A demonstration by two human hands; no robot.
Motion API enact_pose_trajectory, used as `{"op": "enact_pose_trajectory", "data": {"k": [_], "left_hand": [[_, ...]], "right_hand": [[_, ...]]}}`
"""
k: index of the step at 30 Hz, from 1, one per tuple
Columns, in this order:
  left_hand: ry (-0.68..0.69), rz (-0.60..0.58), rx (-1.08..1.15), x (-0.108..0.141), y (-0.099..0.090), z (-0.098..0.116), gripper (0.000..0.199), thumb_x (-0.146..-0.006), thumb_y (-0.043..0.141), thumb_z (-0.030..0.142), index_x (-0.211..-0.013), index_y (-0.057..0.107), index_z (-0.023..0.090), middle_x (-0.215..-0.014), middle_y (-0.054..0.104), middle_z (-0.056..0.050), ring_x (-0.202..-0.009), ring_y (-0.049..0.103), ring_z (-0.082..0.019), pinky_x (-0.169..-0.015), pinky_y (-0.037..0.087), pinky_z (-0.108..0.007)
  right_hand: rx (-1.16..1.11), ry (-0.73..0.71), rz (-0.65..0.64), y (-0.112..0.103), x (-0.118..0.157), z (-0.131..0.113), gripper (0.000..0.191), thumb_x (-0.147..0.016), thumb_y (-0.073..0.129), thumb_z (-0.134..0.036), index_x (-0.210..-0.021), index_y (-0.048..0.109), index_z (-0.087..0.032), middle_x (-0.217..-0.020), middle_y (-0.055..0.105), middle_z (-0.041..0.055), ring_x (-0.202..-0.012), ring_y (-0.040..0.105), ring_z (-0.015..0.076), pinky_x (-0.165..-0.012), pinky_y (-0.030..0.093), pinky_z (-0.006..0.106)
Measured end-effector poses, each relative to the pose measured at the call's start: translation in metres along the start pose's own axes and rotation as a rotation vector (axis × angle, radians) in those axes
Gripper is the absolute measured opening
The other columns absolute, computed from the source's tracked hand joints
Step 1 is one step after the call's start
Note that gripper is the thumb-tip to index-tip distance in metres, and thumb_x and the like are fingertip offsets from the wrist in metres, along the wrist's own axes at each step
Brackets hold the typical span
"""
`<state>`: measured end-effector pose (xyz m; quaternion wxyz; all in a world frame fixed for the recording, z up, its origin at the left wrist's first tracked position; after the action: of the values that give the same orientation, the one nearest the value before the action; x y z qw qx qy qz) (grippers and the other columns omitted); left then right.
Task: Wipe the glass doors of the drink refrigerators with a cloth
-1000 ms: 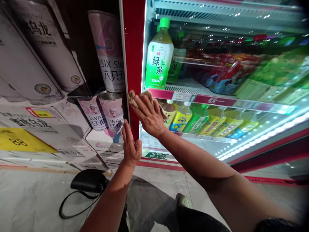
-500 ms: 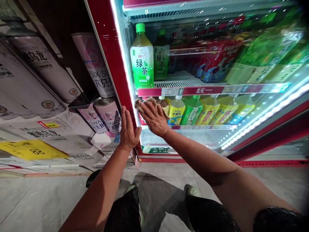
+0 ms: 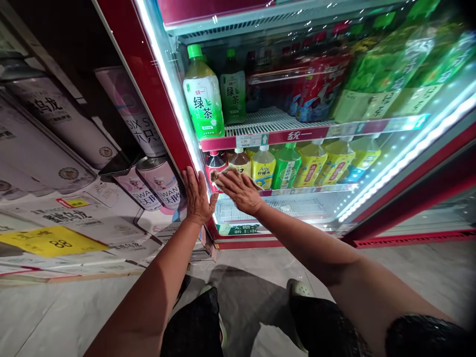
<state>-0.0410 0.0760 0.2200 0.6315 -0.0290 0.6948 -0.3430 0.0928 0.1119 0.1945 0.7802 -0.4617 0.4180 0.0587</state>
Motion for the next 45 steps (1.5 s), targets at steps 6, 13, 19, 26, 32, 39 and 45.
{"op": "enact_pose_trajectory", "data": {"k": [6,13,19,26,32,39,45], "left_hand": [[-0.1,-0.045,-0.036,-0.016,0.011,-0.008,0.09,-0.102,0.036,0.062,-0.166,0.01,0.004,-0.173,-0.011,-0.023,-0.159,-0.02,-0.036,-0.128,-0.001,-0.063],[-0.246,-0.092,-0.092,-0.009,0.034,-0.028,0.092,-0.099,0.036,0.065,-0.159,0.028,-0.005,-0.172,0.006,-0.03,-0.16,-0.018,-0.036,-0.127,-0.004,-0.065],[-0.285,-0.128,-0.133,0.001,0.04,-0.033,0.103,-0.094,0.038,0.073,-0.152,0.035,-0.012,-0.168,0.011,-0.037,-0.159,-0.018,-0.039,-0.126,-0.007,-0.066],[-0.369,-0.194,-0.106,0.003,0.042,-0.038,0.114,-0.087,0.046,0.079,-0.155,0.029,-0.011,-0.166,0.011,-0.04,-0.16,-0.009,-0.045,-0.125,-0.004,-0.07],[-0.412,-0.257,-0.15,0.0,0.041,-0.039,0.129,-0.075,0.063,0.083,-0.155,0.027,-0.012,-0.166,0.005,-0.042,-0.158,-0.015,-0.049,-0.124,-0.007,-0.071],[-0.406,-0.257,-0.207,-0.006,0.036,-0.033,0.147,-0.06,0.074,0.086,-0.156,0.021,-0.012,-0.164,0.003,-0.045,-0.157,-0.018,-0.049,-0.121,-0.011,-0.072],[-0.426,-0.301,-0.248,-0.007,0.035,-0.03,0.149,-0.061,0.074,0.086,-0.155,0.018,-0.015,-0.162,0.004,-0.048,-0.157,-0.011,-0.052,-0.122,-0.008,-0.072]], "right_hand": [[0.069,0.184,0.126,-0.016,-0.007,0.025,0.067,-0.1,0.052,-0.022,-0.164,0.033,-0.031,-0.173,0.026,-0.0022,-0.163,-0.01,0.0204,-0.132,-0.014,0.052],[0.027,-0.014,0.009,0.008,0.056,0.004,0.066,-0.099,0.048,-0.012,-0.161,0.038,-0.031,-0.168,0.038,-0.0061,-0.163,-0.001,0.0113,-0.135,-0.002,0.043],[0.057,0.196,0.129,-0.017,0.044,0.043,0.07,-0.097,0.056,-0.019,-0.163,0.035,-0.032,-0.173,0.027,-0.0035,-0.163,-0.01,0.0203,-0.132,-0.01,0.053],[0.02,0.075,0.065,0.006,0.056,0.018,0.064,-0.099,0.051,-0.017,-0.16,0.04,-0.031,-0.17,0.033,-0.0052,-0.163,-0.006,0.0147,-0.134,-0.006,0.048],[0.033,0.05,0.035,0.001,0.102,0.039,0.071,-0.097,0.051,-0.012,-0.163,0.033,-0.033,-0.17,0.031,-0.0087,-0.163,-0.007,0.0118,-0.134,-0.006,0.045],[0.059,0.327,0.143,-0.019,0.082,0.079,0.07,-0.099,0.055,-0.024,-0.163,0.032,-0.039,-0.173,0.027,-0.0049,-0.164,-0.003,0.0234,-0.132,-0.011,0.055],[0.002,0.14,0.031,-0.002,0.108,0.06,0.066,-0.099,0.055,-0.021,-0.16,0.038,-0.039,-0.168,0.038,-0.0075,-0.163,0.003,0.0126,-0.134,-0.001,0.044]]}}
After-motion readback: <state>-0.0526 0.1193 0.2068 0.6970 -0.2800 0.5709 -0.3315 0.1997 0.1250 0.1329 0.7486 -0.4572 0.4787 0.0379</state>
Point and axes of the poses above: each hand's wrist, its own x-axis away from the middle knuckle, its own y-axis out of the palm, z = x × y, the point moved 9 cm from there along -x, towards the middle knuckle
